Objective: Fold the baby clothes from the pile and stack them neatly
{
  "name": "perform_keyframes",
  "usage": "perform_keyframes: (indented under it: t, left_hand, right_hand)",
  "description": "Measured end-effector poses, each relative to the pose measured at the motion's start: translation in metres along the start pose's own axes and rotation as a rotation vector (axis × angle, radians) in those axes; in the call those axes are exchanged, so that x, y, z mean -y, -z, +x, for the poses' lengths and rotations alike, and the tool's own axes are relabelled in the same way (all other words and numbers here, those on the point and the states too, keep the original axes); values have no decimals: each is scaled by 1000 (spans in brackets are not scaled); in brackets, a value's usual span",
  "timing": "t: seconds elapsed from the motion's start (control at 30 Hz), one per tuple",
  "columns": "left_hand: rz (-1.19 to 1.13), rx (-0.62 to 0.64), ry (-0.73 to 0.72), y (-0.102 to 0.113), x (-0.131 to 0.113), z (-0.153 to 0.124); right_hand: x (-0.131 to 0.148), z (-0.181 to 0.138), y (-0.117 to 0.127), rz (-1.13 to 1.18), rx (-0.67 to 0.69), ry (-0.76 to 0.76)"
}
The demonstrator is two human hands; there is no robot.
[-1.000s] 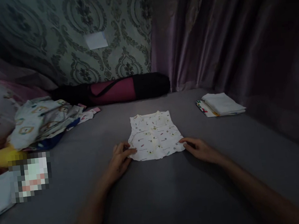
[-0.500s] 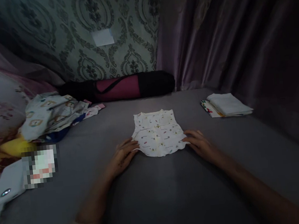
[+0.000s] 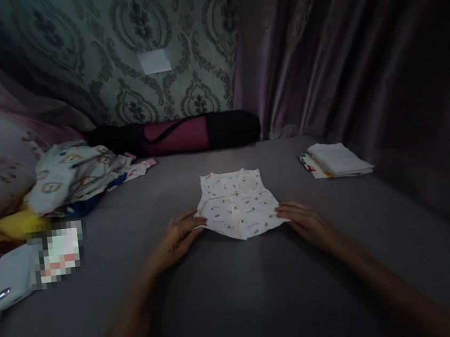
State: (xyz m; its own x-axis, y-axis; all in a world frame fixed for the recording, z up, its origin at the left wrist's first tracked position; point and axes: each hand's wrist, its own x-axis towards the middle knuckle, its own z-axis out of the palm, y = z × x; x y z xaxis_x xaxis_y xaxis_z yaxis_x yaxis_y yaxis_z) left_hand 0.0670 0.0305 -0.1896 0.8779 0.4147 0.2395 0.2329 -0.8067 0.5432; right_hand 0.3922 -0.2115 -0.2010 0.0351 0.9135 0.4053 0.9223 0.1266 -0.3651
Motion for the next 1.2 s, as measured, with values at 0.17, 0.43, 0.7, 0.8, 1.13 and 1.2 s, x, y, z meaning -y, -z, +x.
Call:
perform_keyframes:
  t: [0.17,0.43,0.7,0.8,1.13,1.2]
  left_hand:
    - [-78,24,-23,10,-9,-7]
    - [-175,169,-97,15,-17,-17]
    - [-361,368,118,40,-32,11]
    - [-428,386,218,48,-28,26]
    - [-623,193,301,37,10,114]
    - [-603,85,376,21,24,131]
  right_hand:
    - [19,-8,20,81,70,-45]
    - [27,-27,33,42,217,-52]
    - [15,2,33,285,211,-164]
    - [10,25,39,390,240,-260]
    - [-43,107,26,414,130,-323]
    - [-62,117,7,373,78,-381]
